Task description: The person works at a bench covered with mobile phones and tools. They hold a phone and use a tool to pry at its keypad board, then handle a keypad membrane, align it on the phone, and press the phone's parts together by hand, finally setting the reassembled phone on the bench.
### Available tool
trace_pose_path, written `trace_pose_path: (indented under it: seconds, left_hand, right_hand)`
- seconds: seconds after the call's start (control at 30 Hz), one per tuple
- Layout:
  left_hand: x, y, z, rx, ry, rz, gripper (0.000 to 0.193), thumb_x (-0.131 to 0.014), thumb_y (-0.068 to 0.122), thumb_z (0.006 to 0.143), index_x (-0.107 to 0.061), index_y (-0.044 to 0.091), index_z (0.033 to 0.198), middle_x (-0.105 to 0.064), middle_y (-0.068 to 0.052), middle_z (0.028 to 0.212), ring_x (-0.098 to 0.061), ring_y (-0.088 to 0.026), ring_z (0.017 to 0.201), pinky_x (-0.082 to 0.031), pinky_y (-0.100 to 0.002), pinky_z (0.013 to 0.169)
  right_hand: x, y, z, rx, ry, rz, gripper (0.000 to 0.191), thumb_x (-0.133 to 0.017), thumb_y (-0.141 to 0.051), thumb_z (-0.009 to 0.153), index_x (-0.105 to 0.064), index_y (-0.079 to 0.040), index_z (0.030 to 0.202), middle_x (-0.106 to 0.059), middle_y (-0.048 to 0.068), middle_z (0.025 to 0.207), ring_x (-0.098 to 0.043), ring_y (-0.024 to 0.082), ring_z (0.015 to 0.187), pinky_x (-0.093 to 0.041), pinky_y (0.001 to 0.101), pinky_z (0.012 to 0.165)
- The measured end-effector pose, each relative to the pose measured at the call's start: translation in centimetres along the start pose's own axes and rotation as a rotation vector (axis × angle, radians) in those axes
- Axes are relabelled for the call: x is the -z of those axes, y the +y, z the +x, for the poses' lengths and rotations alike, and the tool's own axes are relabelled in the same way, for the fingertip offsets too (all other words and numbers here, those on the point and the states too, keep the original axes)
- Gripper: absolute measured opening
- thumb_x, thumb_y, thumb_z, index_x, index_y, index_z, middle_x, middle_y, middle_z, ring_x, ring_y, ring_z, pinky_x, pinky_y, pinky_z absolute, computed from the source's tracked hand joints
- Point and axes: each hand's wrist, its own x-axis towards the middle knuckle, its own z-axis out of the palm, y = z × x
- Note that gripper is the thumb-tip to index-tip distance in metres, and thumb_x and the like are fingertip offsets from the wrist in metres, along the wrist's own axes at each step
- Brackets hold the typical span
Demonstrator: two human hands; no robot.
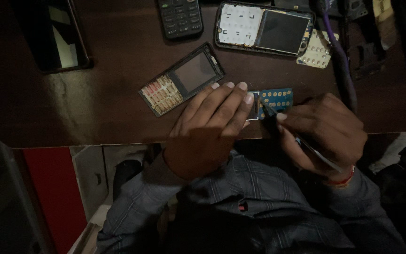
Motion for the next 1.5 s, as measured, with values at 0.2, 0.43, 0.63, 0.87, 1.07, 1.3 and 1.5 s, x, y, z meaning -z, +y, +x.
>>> trace_pose_path:
  seconds: [0.2,0.43,0.63,0.87,1.07,1.3,1.5]
  left_hand:
    - [0.36,0.24,-0.03,0.014,-0.004,0.014,0.046,-0.070,0.013,0.113,-0.044,-0.001,0.149,-0.059,-0.019,0.146,-0.060,-0.032,0.136,-0.051,-0.048,0.121]
    - [0.23,0.11,0.06,0.003,0.008,0.006,0.048,-0.071,0.015,0.113,-0.044,-0.001,0.150,-0.057,-0.019,0.147,-0.059,-0.032,0.137,-0.051,-0.048,0.120]
    - [0.31,0.13,-0.20,0.009,-0.008,0.008,0.048,-0.071,0.015,0.112,-0.045,-0.001,0.150,-0.057,-0.019,0.147,-0.059,-0.032,0.137,-0.051,-0.048,0.120]
    - [-0.07,0.14,-0.13,0.013,0.011,0.034,0.044,-0.070,0.012,0.113,-0.047,0.000,0.148,-0.060,-0.017,0.145,-0.060,-0.030,0.136,-0.052,-0.046,0.120]
    - [-0.01,-0.02,-0.12,0.005,0.001,-0.003,0.046,-0.069,0.011,0.111,-0.045,-0.001,0.148,-0.059,-0.020,0.145,-0.060,-0.032,0.135,-0.051,-0.048,0.119]
    - [0.21,0.15,-0.10,0.015,-0.004,-0.018,0.048,-0.070,0.013,0.112,-0.043,-0.002,0.150,-0.059,-0.021,0.145,-0.060,-0.033,0.135,-0.050,-0.049,0.119]
    - [0.27,0.01,0.05,-0.002,-0.013,-0.004,0.047,-0.069,0.010,0.111,-0.044,-0.002,0.149,-0.059,-0.021,0.145,-0.060,-0.033,0.136,-0.051,-0.049,0.120]
  right_hand:
    - [0.05,0.41,-0.29,0.009,-0.008,0.046,0.016,-0.078,-0.003,0.084,-0.071,0.003,0.097,-0.072,0.017,0.087,-0.071,0.026,0.076,-0.052,0.0376,0.068]
    - [-0.05,0.42,-0.55,-0.008,0.005,0.017,0.013,-0.077,-0.001,0.087,-0.071,0.003,0.098,-0.073,0.017,0.089,-0.071,0.027,0.079,-0.052,0.0378,0.069]
    - [0.00,0.46,-0.56,0.000,0.001,0.021,0.015,-0.077,-0.002,0.086,-0.072,0.003,0.100,-0.073,0.016,0.089,-0.071,0.025,0.078,-0.052,0.0375,0.068]
    - [-0.08,0.68,-0.54,0.022,0.008,0.005,0.016,-0.078,-0.001,0.087,-0.070,0.004,0.099,-0.073,0.019,0.089,-0.072,0.026,0.078,-0.053,0.0370,0.067]
    - [-0.15,0.59,-0.49,0.006,0.011,0.026,0.014,-0.078,-0.002,0.089,-0.071,0.003,0.099,-0.074,0.017,0.090,-0.072,0.026,0.080,-0.054,0.0354,0.070]
    - [-0.05,0.43,-0.30,-0.009,0.012,0.013,0.014,-0.076,-0.001,0.088,-0.070,0.005,0.099,-0.074,0.017,0.089,-0.072,0.025,0.079,-0.052,0.0344,0.067]
    - [-0.02,0.30,-0.34,-0.019,0.001,0.044,0.014,-0.076,-0.003,0.087,-0.070,0.003,0.099,-0.073,0.017,0.090,-0.072,0.025,0.080,-0.052,0.0365,0.070]
